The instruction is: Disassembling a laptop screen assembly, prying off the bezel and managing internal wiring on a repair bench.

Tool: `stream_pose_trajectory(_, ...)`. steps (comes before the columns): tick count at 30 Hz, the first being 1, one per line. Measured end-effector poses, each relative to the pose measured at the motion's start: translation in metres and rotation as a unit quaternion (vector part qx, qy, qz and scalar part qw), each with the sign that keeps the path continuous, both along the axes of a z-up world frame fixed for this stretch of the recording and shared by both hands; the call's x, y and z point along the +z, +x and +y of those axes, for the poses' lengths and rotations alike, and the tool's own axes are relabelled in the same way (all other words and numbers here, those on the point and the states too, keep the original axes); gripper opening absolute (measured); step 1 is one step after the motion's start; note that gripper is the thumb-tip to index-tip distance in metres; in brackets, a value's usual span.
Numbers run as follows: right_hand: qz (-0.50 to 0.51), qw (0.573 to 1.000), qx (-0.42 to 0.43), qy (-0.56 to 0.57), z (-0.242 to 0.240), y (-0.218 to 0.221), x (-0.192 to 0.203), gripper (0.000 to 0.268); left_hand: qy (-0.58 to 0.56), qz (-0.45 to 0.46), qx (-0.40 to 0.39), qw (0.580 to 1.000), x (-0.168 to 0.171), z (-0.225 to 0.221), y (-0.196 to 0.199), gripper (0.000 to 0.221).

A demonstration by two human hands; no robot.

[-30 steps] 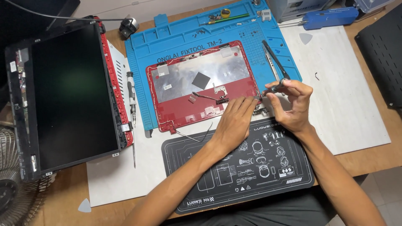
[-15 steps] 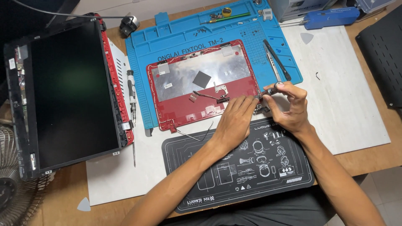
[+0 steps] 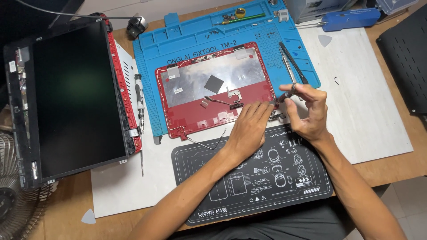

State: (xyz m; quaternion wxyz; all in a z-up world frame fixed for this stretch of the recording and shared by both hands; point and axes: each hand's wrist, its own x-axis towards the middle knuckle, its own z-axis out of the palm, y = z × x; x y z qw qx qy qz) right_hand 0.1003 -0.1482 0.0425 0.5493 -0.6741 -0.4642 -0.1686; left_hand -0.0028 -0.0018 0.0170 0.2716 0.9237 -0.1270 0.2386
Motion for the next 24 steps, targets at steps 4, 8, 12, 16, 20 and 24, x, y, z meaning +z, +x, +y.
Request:
stream_pose_trajectory(4, -0.015, 1.000, -0.026, 0.003, -0.010, 0.007, -0.012, 0.046, -0.007, 0.004, -0.002, 1.000, 0.001, -0.001, -0.001, 0.042)
stream_pose_trajectory(8, 0.013, 1.000, -0.011, 0.009, -0.007, 0.009, -0.013, 0.038, -0.003, 0.001, 0.002, 1.000, 0.001, 0.000, 0.000, 0.042)
stream_pose_trajectory(12, 0.016, 1.000, -0.006, 0.006, -0.010, 0.008, -0.012, 0.040, -0.004, 0.005, 0.000, 1.000, 0.004, 0.000, -0.001, 0.042)
stream_pose_trajectory(16, 0.030, 0.999, -0.010, -0.005, -0.005, 0.003, -0.010, 0.038, 0.006, -0.006, 0.001, 1.000, 0.002, 0.001, -0.001, 0.040)
stream_pose_trajectory(20, 0.017, 1.000, -0.009, 0.000, -0.006, 0.001, -0.007, 0.040, 0.002, -0.006, -0.003, 1.000, 0.003, 0.000, -0.001, 0.041)
stream_pose_trajectory(24, 0.004, 0.999, -0.032, -0.006, -0.015, 0.012, -0.025, 0.046, 0.002, -0.008, -0.002, 1.000, 0.003, 0.001, -0.001, 0.043)
